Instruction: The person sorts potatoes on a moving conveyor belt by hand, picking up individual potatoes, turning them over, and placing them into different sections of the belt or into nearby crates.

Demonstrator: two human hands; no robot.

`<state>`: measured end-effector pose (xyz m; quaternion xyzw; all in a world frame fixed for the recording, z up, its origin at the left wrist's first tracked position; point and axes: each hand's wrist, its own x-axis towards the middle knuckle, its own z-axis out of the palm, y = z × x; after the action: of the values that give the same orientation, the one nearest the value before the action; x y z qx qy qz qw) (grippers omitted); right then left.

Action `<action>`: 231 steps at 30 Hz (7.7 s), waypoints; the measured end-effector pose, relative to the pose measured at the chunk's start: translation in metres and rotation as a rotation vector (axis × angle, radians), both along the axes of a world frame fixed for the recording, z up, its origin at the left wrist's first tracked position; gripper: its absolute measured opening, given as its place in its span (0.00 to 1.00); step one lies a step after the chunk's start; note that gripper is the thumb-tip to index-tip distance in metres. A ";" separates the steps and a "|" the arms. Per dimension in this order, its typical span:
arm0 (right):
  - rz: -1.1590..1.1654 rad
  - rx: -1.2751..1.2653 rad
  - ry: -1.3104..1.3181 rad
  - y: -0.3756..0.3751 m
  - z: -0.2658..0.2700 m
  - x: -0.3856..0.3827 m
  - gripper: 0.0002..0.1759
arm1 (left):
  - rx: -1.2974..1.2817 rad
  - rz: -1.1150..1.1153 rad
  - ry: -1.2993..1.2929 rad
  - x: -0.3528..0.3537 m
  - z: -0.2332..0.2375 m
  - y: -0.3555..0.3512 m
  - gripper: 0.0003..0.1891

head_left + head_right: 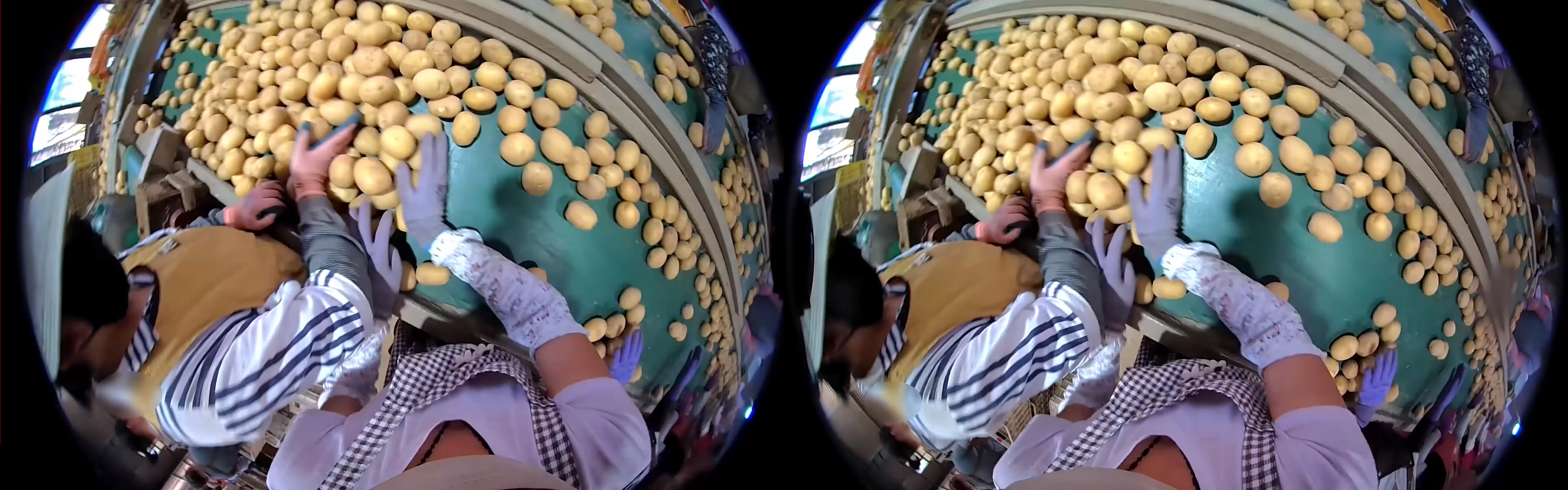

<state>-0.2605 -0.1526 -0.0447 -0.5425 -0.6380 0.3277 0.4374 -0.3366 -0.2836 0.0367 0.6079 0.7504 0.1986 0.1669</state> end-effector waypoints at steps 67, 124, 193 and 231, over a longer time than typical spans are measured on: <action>0.233 -0.352 0.338 -0.165 0.079 0.260 0.21 | 0.283 -0.314 -0.134 0.054 -0.026 -0.079 0.11; 0.195 0.256 -0.698 -0.020 0.061 0.071 0.24 | 0.195 -0.990 -0.051 -0.003 -0.038 0.002 0.34; 0.081 -0.017 0.073 0.031 0.057 0.562 0.20 | 0.088 -0.956 0.039 0.426 -0.077 -0.083 0.44; 0.561 -0.272 0.186 -0.037 0.040 0.276 0.23 | 0.422 0.036 0.024 0.106 -0.066 0.028 0.18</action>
<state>0.0151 -0.1893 -0.0051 -0.3666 -0.6701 0.5660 0.3100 -0.2311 -0.2557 -0.0289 0.6183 0.7048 0.3471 0.0234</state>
